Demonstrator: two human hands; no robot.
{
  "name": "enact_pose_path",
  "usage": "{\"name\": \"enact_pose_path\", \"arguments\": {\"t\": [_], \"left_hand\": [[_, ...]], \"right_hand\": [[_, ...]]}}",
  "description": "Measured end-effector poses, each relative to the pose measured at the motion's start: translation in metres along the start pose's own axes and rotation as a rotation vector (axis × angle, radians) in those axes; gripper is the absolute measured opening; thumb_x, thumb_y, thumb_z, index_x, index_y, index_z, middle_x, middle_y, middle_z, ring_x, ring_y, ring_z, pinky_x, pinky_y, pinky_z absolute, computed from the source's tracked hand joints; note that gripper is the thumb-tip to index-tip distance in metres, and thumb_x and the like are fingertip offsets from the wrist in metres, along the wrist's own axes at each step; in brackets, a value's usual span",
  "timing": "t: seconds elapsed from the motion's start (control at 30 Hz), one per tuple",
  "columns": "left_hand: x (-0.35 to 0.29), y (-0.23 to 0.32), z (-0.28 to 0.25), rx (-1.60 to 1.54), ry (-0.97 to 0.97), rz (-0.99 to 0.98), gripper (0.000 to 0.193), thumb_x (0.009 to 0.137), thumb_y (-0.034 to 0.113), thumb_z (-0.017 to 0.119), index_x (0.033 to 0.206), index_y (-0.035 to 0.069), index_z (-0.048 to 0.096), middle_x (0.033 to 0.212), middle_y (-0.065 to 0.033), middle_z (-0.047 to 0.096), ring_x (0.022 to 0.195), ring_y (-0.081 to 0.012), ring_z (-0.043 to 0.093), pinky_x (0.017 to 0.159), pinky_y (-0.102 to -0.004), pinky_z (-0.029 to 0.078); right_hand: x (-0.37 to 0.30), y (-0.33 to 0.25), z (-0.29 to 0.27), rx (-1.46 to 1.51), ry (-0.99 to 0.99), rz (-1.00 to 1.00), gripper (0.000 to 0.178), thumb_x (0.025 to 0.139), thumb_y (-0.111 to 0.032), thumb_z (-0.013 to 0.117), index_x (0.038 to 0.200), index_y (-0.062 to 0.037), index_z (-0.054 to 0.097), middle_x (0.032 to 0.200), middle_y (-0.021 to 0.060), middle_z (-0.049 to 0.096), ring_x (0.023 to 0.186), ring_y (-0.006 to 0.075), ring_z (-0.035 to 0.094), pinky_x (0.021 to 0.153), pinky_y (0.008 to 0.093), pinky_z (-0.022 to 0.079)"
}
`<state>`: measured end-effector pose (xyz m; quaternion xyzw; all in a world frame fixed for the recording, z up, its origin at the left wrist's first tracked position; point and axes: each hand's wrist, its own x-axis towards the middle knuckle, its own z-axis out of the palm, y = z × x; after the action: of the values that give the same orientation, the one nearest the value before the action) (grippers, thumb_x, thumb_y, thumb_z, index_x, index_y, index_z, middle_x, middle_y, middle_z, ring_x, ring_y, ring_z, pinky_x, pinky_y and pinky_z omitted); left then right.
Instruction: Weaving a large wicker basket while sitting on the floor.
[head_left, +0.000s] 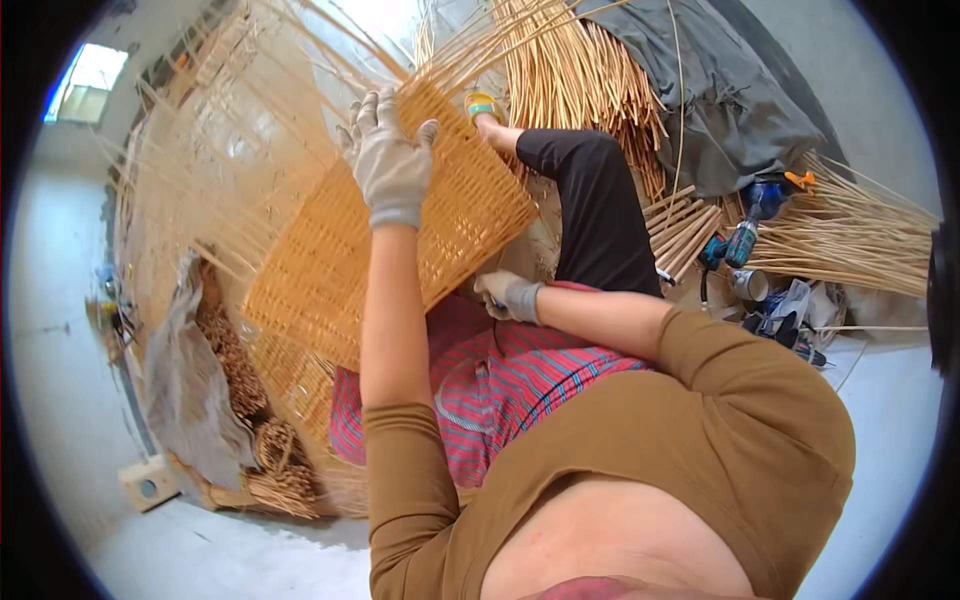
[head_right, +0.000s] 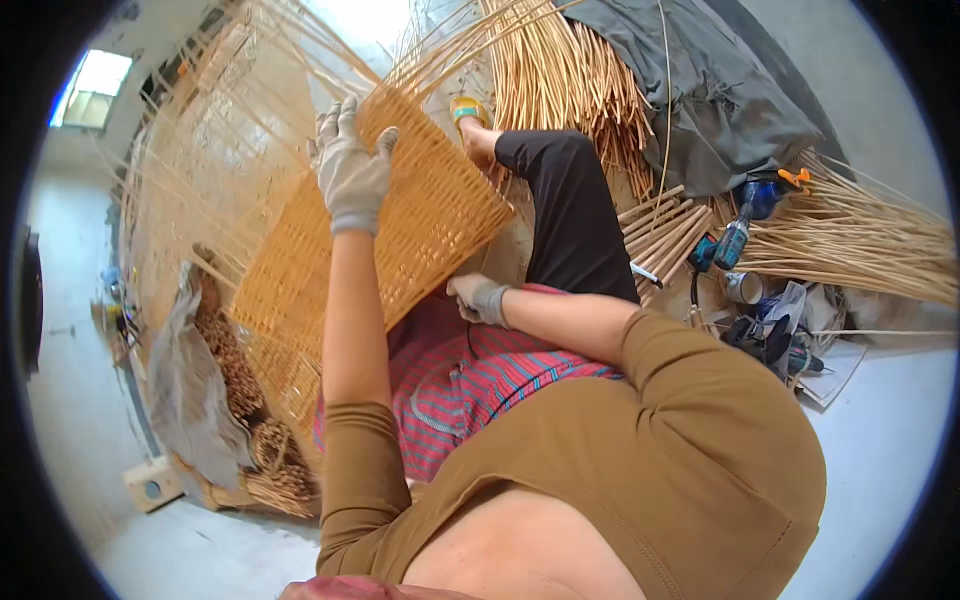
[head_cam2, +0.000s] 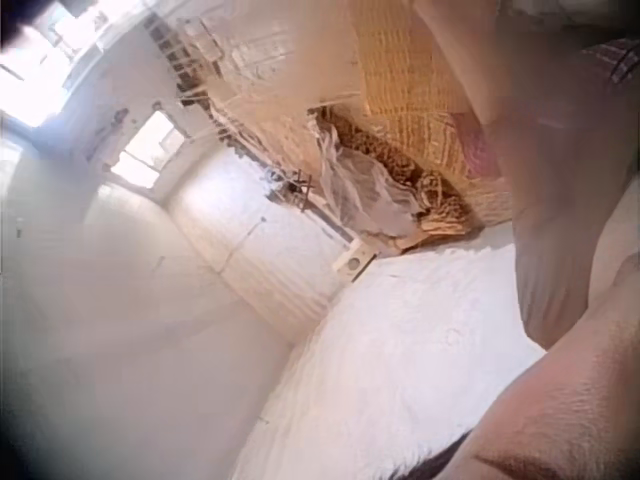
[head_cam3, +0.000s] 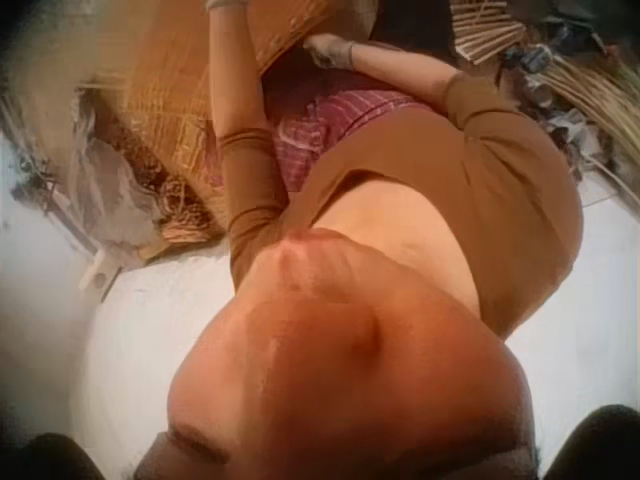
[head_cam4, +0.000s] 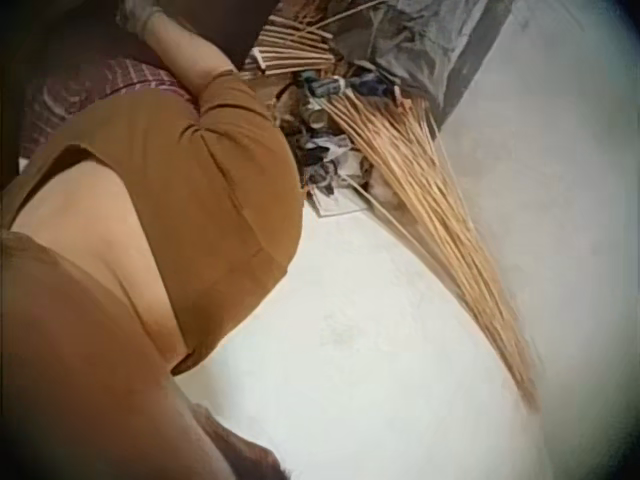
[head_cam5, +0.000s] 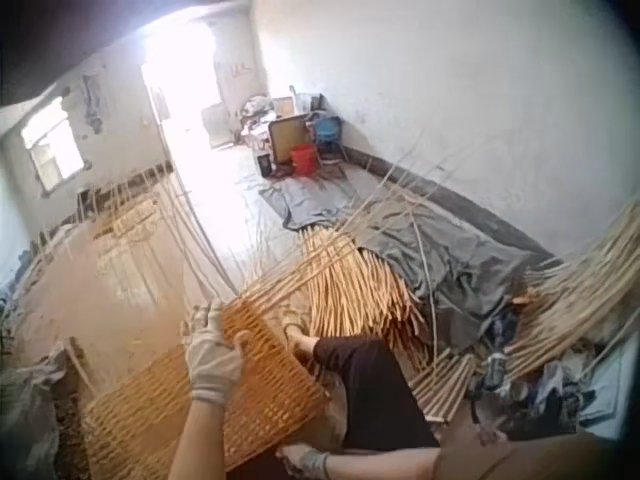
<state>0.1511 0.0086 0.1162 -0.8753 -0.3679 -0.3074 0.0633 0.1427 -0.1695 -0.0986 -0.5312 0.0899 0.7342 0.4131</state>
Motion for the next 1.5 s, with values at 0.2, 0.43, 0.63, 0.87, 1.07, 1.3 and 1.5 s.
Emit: {"name": "enact_pose_path", "arguments": {"t": [0.2,0.43,0.63,0.87,1.07,1.3,1.5], "left_hand": [[0.052,-0.048,0.092,0.231,-0.271,0.010,0.074,0.089,0.072,0.047,0.140,0.018,0.052,0.135,-0.0184,0.058,0.130,-0.0319,0.051,0.114,-0.0420,0.031],[0.077,-0.067,0.019,-0.394,-0.268,-0.232,0.069,0.093,0.069,0.042,0.114,0.009,0.069,0.122,-0.0193,0.065,0.114,-0.0390,0.060,0.094,-0.0428,0.046],[0.076,-0.105,-0.093,-0.635,0.089,-0.192,0.054,0.104,0.049,0.041,0.115,0.002,0.066,0.103,-0.0097,0.067,0.101,-0.0191,0.059,0.094,-0.0334,0.044],[-0.063,-0.132,-0.088,-1.245,0.614,-0.517,0.068,0.100,0.054,0.047,0.147,0.005,0.037,0.122,-0.0126,0.059,0.119,-0.0241,0.052,0.106,-0.0381,0.037],[-0.234,-0.196,-0.076,-0.553,0.468,-0.901,0.090,0.085,0.057,0.070,0.152,0.012,0.031,0.113,-0.0166,0.061,0.074,-0.0237,0.064,0.042,-0.0289,0.048],[-0.252,-0.123,-0.054,-0.330,0.416,-0.957,0.092,0.090,0.060,0.062,0.149,-0.004,0.032,0.141,-0.0255,0.050,0.128,-0.0352,0.050,0.109,-0.0362,0.036],[-0.249,-0.093,-0.073,-0.570,0.423,-1.020,0.081,0.095,0.052,0.058,0.149,-0.004,0.031,0.140,-0.0256,0.050,0.126,-0.0351,0.051,0.108,-0.0401,0.039]], "right_hand": [[0.093,0.010,-0.028,-0.063,0.011,-0.294,0.012,0.082,-0.013,0.064,0.072,-0.0091,0.060,0.057,0.0071,0.056,0.043,0.0195,0.053,0.040,0.0349,0.047],[0.058,-0.005,-0.007,-0.389,-0.052,-0.673,0.049,0.084,-0.023,0.070,0.123,-0.0022,0.051,0.080,0.0089,0.062,0.059,0.0217,0.058,0.052,0.0383,0.048],[-0.046,-0.031,0.003,-0.670,-0.161,-1.208,0.058,0.084,-0.024,0.073,0.131,-0.0062,0.045,0.104,0.0080,0.063,0.101,0.0225,0.060,0.093,0.0377,0.046],[-0.019,-0.026,0.041,-1.229,-0.354,-0.997,0.077,0.081,-0.037,0.069,0.142,-0.0063,0.034,0.116,0.0244,0.063,0.104,0.0409,0.064,0.094,0.0425,0.050],[-0.121,-0.015,0.026,-1.431,-0.435,-0.949,0.055,0.086,-0.037,0.063,0.134,-0.0112,0.052,0.113,0.0185,0.067,0.104,0.0363,0.065,0.092,0.0428,0.051],[-0.233,-0.019,-0.080,-2.023,-0.172,-1.209,0.034,0.086,-0.038,0.066,0.109,-0.0118,0.069,0.111,0.0115,0.068,0.102,0.0344,0.064,0.084,0.0440,0.052],[-0.255,-0.100,-0.023,-1.760,-0.088,-1.740,0.040,0.079,-0.030,0.071,0.113,-0.0094,0.066,0.110,0.0119,0.065,0.106,0.0316,0.061,0.089,0.0435,0.049]]}}
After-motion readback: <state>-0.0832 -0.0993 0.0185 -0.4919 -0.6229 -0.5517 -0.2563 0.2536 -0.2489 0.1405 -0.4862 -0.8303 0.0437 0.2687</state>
